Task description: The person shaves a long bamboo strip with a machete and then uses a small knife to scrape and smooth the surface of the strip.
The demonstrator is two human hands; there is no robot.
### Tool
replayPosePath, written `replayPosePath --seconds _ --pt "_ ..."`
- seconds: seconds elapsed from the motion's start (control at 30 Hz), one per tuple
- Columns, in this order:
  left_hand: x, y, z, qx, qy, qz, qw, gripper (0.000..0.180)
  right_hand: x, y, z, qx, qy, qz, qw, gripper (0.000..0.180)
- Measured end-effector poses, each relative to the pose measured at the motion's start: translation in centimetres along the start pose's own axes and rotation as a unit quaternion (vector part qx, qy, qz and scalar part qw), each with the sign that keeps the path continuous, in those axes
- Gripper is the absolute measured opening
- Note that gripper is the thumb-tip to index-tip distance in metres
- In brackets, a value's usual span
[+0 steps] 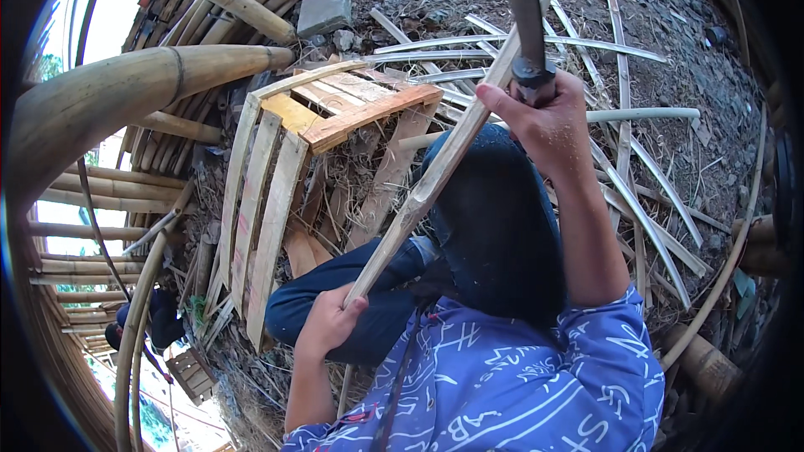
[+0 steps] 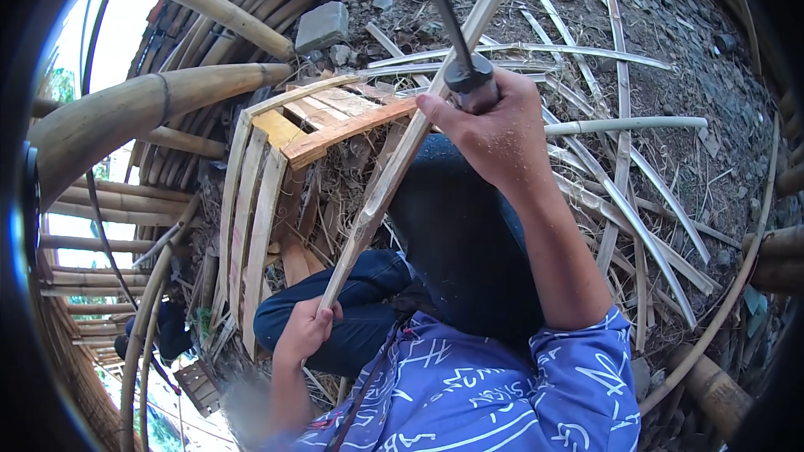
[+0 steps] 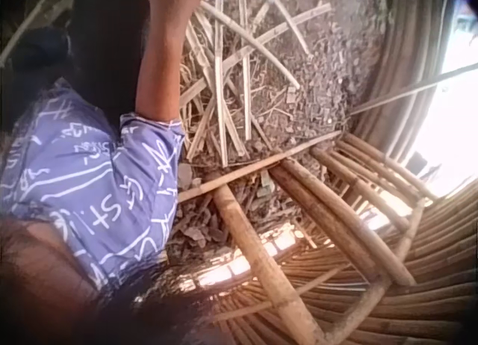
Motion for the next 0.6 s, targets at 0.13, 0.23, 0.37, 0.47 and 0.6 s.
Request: replayPosePath --seconds 0.13,0.23,0.37,0.47,0.6 --pt "0.4 -1.0 -3.9 -0.008 0.085 -0.007 0.996 0.043 -0.9 1.0 0.1 -0.002 -0.032 -0.021 0.999 0.02" --pt "0.8 -1.9 -5.1 0.008 0.109 -0.003 0.994 0.04 -2.7 2.2 1.7 0.0 0.024 -0.075 0.997 0.019" --pt "0.5 -3.1 -8.4 0.063 0.059 -0.047 0.995 0.041 -5.3 4.9 2.5 -0.032 0.137 -0.053 0.989 0.012" --pt "1.5 -3.5 -10.9 0.082 0.022 -0.065 0.994 0.042 -4.9 7.6 2.5 -0.036 0.198 -0.012 0.979 0.012" --pt "2.5 -4.1 -13.2 0.159 -0.06 -0.137 0.976 0.045 -5.0 9.3 0.9 -0.022 0.281 -0.01 0.959 0.012"
Point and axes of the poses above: each hand's wrist, its own y-axis away from the middle knuckle, its own x-axis out of the palm, z = x × y, the point moved 9 cm from there along -y, towards the middle knuckle, and after that the axes turned 6 degrees about -y, right-handed, at the moved point
